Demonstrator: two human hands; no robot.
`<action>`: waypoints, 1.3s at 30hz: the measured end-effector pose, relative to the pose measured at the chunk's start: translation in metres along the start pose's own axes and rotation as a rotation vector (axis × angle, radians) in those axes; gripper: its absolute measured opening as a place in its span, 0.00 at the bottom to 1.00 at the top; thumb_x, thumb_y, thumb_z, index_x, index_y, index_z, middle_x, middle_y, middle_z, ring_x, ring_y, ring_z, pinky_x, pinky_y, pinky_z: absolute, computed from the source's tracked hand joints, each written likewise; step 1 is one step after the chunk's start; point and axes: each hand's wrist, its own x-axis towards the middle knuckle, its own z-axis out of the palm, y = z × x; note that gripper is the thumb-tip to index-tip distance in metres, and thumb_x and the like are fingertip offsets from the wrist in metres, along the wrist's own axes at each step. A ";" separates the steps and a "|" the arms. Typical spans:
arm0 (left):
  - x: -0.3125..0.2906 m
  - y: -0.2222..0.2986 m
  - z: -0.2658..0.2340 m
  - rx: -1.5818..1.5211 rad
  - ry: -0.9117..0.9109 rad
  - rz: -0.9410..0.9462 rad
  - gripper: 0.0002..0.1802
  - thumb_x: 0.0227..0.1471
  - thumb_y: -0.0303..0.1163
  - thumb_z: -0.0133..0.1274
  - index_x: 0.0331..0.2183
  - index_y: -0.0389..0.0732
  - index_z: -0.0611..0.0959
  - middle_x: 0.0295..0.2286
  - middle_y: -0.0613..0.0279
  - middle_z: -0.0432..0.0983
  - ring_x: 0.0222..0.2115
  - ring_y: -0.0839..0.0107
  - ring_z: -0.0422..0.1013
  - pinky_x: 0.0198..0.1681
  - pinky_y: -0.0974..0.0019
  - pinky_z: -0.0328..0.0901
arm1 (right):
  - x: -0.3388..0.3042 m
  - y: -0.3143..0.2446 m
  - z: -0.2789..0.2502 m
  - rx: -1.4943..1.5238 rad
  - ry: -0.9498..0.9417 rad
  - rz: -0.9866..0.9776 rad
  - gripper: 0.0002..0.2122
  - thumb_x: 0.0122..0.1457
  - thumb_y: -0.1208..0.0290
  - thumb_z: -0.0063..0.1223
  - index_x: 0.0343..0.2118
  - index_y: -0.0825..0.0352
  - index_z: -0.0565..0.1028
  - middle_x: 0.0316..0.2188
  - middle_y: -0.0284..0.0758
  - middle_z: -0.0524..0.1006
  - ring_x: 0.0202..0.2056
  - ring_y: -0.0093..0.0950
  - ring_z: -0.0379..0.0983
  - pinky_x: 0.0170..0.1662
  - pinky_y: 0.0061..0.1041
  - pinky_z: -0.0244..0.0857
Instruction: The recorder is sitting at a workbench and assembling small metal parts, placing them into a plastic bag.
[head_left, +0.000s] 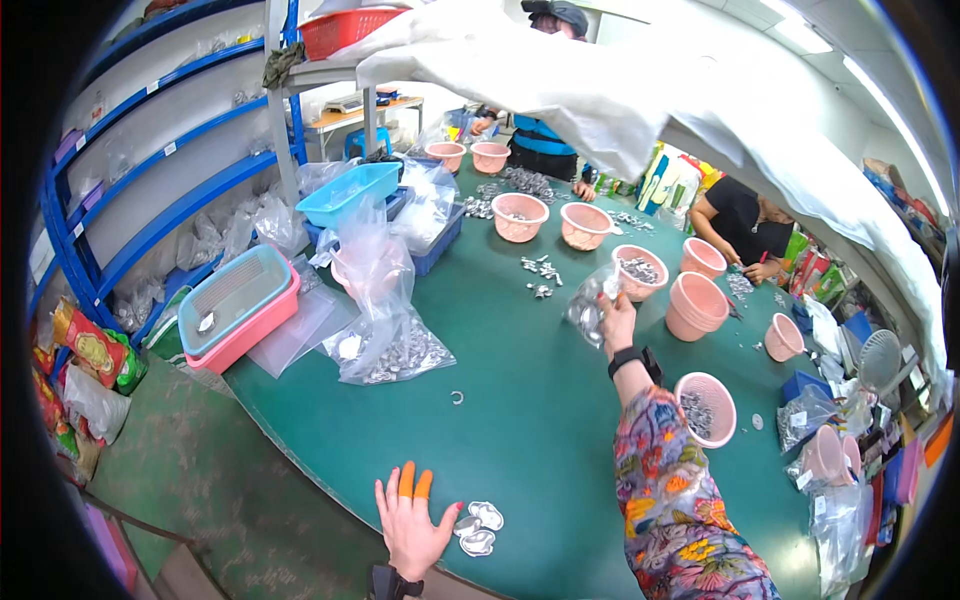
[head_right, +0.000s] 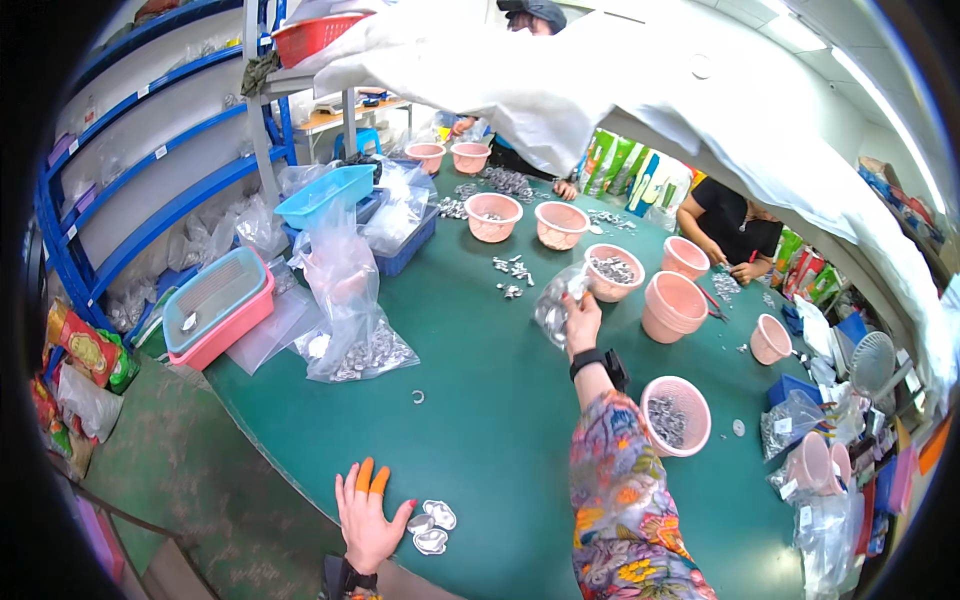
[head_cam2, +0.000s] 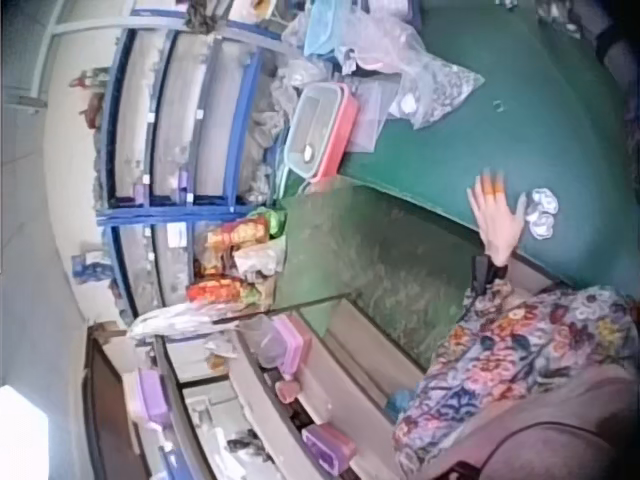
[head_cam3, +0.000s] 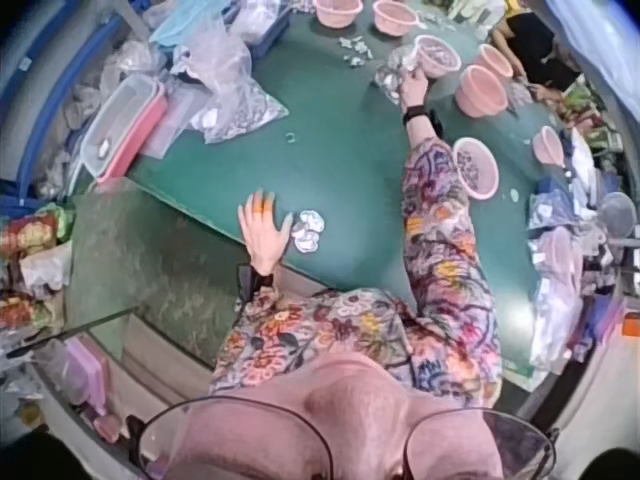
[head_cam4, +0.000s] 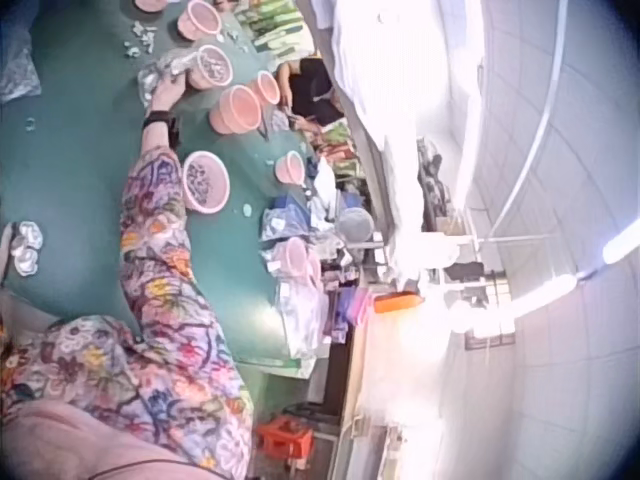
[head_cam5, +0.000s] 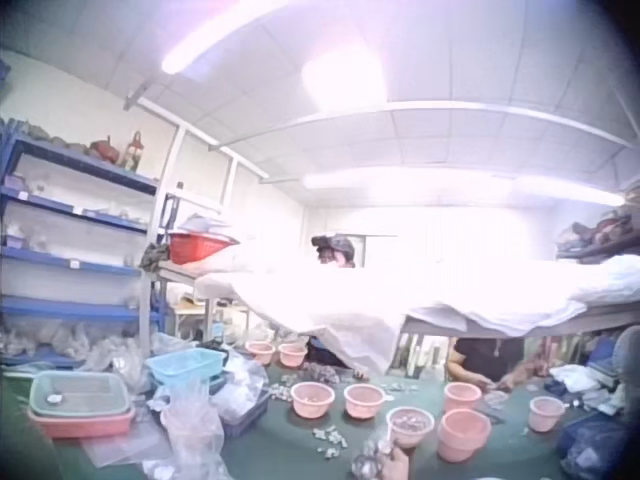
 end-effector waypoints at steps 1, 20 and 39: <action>0.003 0.004 0.001 -0.020 0.008 0.023 0.32 0.43 0.44 0.60 0.46 0.34 0.74 0.51 0.45 0.64 0.56 0.46 0.56 0.60 0.40 0.44 | -0.007 -0.010 -0.019 0.020 -0.053 -0.083 0.08 0.55 0.77 0.55 0.37 0.72 0.74 0.25 0.27 0.73 0.27 0.16 0.64 0.30 0.19 0.60; -0.005 0.000 0.006 0.042 0.088 0.082 0.27 0.49 0.39 0.58 0.48 0.37 0.73 0.51 0.47 0.65 0.55 0.49 0.57 0.60 0.46 0.48 | -0.148 -0.131 -0.052 -0.815 -0.481 -0.894 0.08 0.45 0.77 0.58 0.31 0.63 0.74 0.27 0.35 0.69 0.33 0.36 0.65 0.37 0.32 0.60; 0.048 0.110 0.009 -1.039 -0.391 -0.151 0.20 0.54 0.31 0.54 0.48 0.38 0.70 0.25 0.65 0.71 0.19 0.80 0.70 0.20 0.75 0.66 | -0.254 -0.133 -0.100 -0.706 -0.652 -0.464 0.13 0.42 0.78 0.63 0.34 0.63 0.76 0.24 0.33 0.71 0.30 0.34 0.67 0.36 0.30 0.61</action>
